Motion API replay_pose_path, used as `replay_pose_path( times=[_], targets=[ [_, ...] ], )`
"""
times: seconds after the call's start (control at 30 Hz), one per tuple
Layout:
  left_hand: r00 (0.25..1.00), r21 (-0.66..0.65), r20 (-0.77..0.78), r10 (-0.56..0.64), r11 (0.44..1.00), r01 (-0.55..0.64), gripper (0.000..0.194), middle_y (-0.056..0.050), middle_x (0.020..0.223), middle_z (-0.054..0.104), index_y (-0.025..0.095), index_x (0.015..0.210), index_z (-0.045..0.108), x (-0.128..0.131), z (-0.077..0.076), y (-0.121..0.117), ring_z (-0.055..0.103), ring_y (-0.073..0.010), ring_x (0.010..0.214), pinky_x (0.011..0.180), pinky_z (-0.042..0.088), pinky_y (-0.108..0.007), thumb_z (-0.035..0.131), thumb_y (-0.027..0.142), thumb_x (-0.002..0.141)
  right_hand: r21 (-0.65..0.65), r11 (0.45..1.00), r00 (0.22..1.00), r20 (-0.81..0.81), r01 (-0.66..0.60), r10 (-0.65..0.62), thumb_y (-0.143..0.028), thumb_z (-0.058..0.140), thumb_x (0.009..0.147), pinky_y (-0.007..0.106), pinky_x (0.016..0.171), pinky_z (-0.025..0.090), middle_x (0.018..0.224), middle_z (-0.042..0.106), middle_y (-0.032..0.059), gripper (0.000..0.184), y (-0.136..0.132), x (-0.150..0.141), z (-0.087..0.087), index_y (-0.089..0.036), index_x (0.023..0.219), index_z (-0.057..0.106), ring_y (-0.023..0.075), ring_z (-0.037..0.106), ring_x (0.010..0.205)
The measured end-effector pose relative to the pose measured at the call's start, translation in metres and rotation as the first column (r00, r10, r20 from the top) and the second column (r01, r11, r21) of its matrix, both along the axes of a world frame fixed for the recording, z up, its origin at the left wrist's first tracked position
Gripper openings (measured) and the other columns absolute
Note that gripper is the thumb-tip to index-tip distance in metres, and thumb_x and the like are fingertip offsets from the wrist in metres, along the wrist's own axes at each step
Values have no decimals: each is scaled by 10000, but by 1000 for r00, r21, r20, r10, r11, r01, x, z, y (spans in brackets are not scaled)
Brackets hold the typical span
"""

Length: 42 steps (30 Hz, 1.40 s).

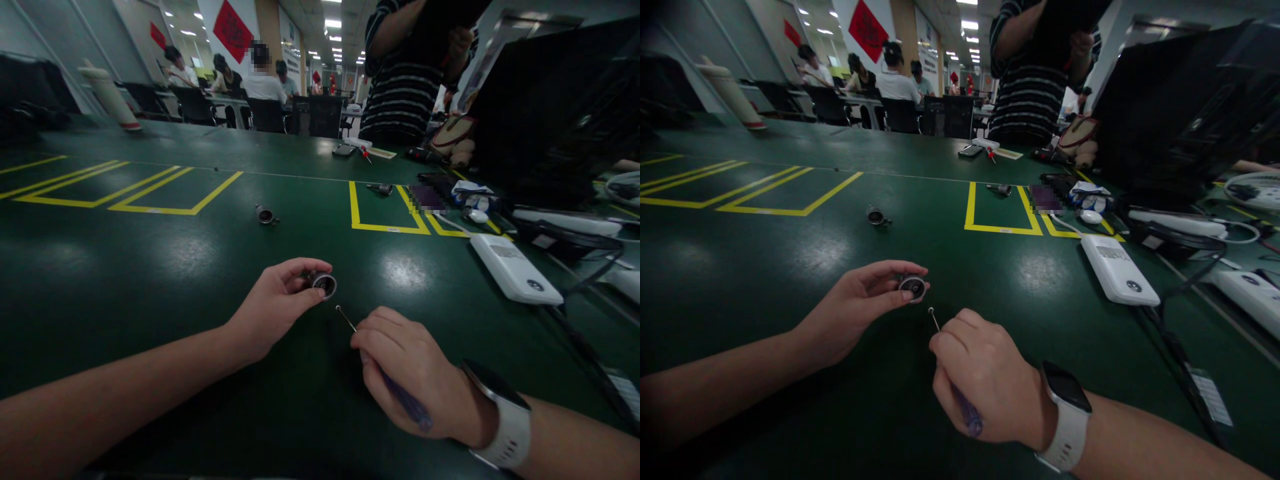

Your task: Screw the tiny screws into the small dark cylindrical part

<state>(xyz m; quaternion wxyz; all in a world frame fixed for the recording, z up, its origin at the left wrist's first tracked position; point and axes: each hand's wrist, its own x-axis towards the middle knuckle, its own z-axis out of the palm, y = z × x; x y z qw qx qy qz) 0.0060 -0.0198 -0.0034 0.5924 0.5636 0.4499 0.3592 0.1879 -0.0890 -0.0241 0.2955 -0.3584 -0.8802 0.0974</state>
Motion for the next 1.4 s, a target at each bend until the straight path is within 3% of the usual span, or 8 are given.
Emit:
replay_pose_path(
  times=[0.2,0.67,0.93,1.4],
  targets=[
    [999,7,-45,-27,1000,27,303,-26,889,709,169,979,633,1,1,-4,645,-175,869,824,482,-308,658,147,678,207,978,995,-90,-27,47,-10,438,738,342,676,493,811,615,112,213,-2,1,1,-96,893,556,206,568,807],
    [996,112,-59,-66,991,73,209,-16,892,720,195,886,696,6,2,-9,658,-159,828,769,519,-272,626,152,694,130,991,999,-35,-31,36,-61,452,788,341,675,481,837,600,108,179,2,0,1,-83,928,561,194,551,781],
    [997,143,-72,-10,989,20,194,-15,920,724,210,847,715,7,2,-10,663,-174,838,796,525,-298,629,159,681,218,976,1000,-8,2,0,-52,420,793,327,610,486,756,600,99,171,0,-6,6,-96,860,570,190,544,726],
    [997,130,-78,2,992,8,234,-9,924,726,198,893,713,6,4,-10,667,-157,836,818,517,-275,622,124,690,211,977,998,66,-14,0,-61,428,809,345,639,499,761,602,116,162,-2,-8,8,-81,840,585,206,538,750]
  ],
)
